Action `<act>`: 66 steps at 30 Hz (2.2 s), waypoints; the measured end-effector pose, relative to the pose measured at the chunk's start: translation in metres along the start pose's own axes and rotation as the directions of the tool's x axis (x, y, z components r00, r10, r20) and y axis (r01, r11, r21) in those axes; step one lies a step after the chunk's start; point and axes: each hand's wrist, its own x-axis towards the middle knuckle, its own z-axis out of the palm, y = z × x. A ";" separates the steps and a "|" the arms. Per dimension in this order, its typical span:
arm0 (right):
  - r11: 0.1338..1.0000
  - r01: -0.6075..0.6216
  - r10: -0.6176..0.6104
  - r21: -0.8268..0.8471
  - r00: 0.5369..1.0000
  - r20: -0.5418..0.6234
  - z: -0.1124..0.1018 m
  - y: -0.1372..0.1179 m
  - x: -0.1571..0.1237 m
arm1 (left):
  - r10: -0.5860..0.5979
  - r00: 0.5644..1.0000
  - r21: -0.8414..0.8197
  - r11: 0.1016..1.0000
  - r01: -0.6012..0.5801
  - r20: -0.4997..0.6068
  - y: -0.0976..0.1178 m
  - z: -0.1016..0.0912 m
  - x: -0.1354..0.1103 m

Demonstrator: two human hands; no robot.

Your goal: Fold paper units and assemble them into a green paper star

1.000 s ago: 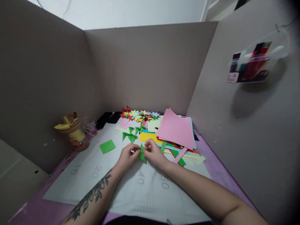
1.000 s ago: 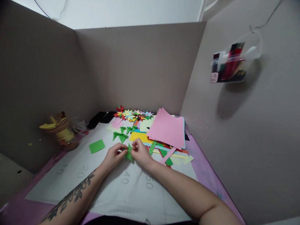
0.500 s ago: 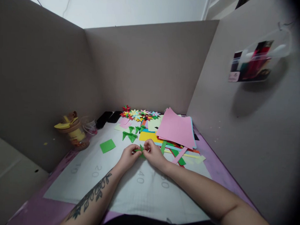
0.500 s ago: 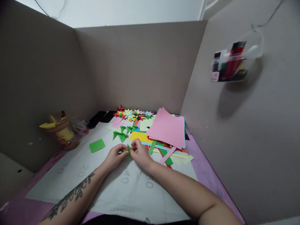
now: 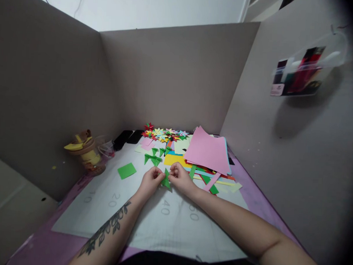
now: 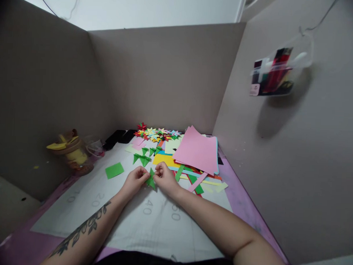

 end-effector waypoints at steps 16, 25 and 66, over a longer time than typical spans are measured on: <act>0.991 -0.061 0.065 0.116 0.997 -0.037 -0.001 -0.006 0.001 | -0.028 0.994 -0.016 0.999 0.030 0.109 0.007 0.002 -0.006; 0.972 -0.084 0.120 0.218 0.980 -0.157 -0.007 -0.004 0.009 | -0.055 0.994 0.105 0.993 0.045 0.095 0.012 0.001 -0.007; 0.940 -0.101 0.016 0.326 0.967 0.253 -0.018 -0.027 0.004 | 0.348 0.938 0.568 0.772 -0.284 -0.004 0.027 -0.004 0.012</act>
